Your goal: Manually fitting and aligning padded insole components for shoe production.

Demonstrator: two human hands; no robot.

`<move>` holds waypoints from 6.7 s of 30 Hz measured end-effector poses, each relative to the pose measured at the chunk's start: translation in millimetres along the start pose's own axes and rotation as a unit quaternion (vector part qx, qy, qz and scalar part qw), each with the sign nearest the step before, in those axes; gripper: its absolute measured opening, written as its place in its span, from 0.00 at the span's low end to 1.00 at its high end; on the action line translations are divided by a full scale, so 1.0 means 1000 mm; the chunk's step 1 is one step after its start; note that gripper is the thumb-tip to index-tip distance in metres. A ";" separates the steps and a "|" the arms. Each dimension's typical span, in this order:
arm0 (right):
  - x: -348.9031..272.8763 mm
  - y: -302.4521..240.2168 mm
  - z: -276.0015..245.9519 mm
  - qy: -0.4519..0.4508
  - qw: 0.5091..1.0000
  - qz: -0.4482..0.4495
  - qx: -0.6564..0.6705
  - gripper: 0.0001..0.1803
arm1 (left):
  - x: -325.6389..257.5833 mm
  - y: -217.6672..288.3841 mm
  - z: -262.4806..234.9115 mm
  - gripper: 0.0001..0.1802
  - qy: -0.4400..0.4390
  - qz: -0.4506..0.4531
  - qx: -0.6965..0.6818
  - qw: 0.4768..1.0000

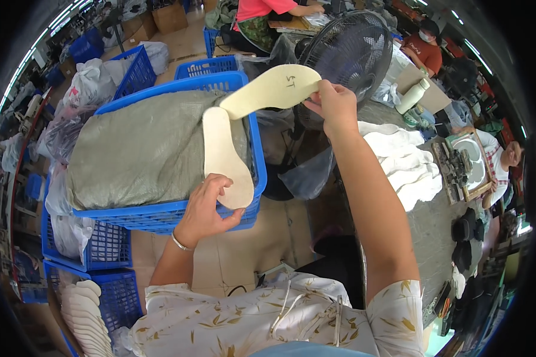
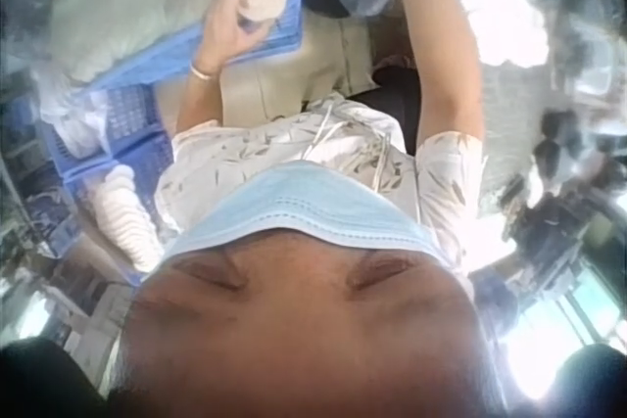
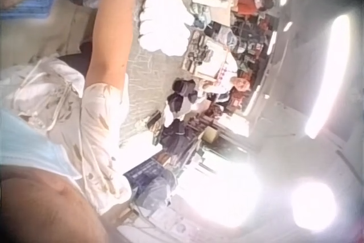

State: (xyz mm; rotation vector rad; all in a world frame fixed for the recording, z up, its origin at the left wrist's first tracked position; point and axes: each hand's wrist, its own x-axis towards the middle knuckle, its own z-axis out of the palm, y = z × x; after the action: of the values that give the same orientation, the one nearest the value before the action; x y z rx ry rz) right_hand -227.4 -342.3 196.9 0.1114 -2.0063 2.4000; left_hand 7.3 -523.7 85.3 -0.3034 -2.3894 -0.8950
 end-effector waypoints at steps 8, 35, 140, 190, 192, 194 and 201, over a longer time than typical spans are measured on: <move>-0.056 -0.054 0.004 -0.091 0.809 -0.548 -0.192 0.06 | 0.000 -0.013 0.002 0.18 0.028 -0.028 -0.035 0.999; -0.236 -0.150 -0.292 0.082 0.890 -0.296 -0.337 0.03 | 0.055 0.095 0.113 0.27 0.057 -0.050 -0.336 0.939; -0.463 0.075 -0.511 0.565 0.793 0.220 -0.056 0.14 | 0.074 0.289 0.362 0.11 -0.545 -0.244 -0.275 0.754; -0.311 0.068 -0.442 0.069 0.875 0.014 -0.479 0.45 | 0.026 0.266 0.347 0.25 -0.427 -0.097 -0.316 0.842; -0.310 0.062 -0.438 0.073 0.894 0.017 -0.441 0.44 | 0.028 0.264 0.345 0.31 -0.356 -0.138 -0.388 0.839; -0.312 0.061 -0.440 0.071 0.891 0.011 -0.449 0.43 | 0.039 0.256 0.340 0.29 -0.290 -0.113 -0.390 0.867; -0.323 0.058 -0.457 0.150 0.927 0.064 -0.338 0.49 | 0.028 0.236 0.341 0.24 -0.466 -0.364 -0.526 0.611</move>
State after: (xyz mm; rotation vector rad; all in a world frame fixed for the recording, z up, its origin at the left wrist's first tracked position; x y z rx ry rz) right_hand 70.5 108.3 39.1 -0.3777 -2.5804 1.5093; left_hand -69.6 -120.7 16.5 -0.2161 -2.4065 -3.2112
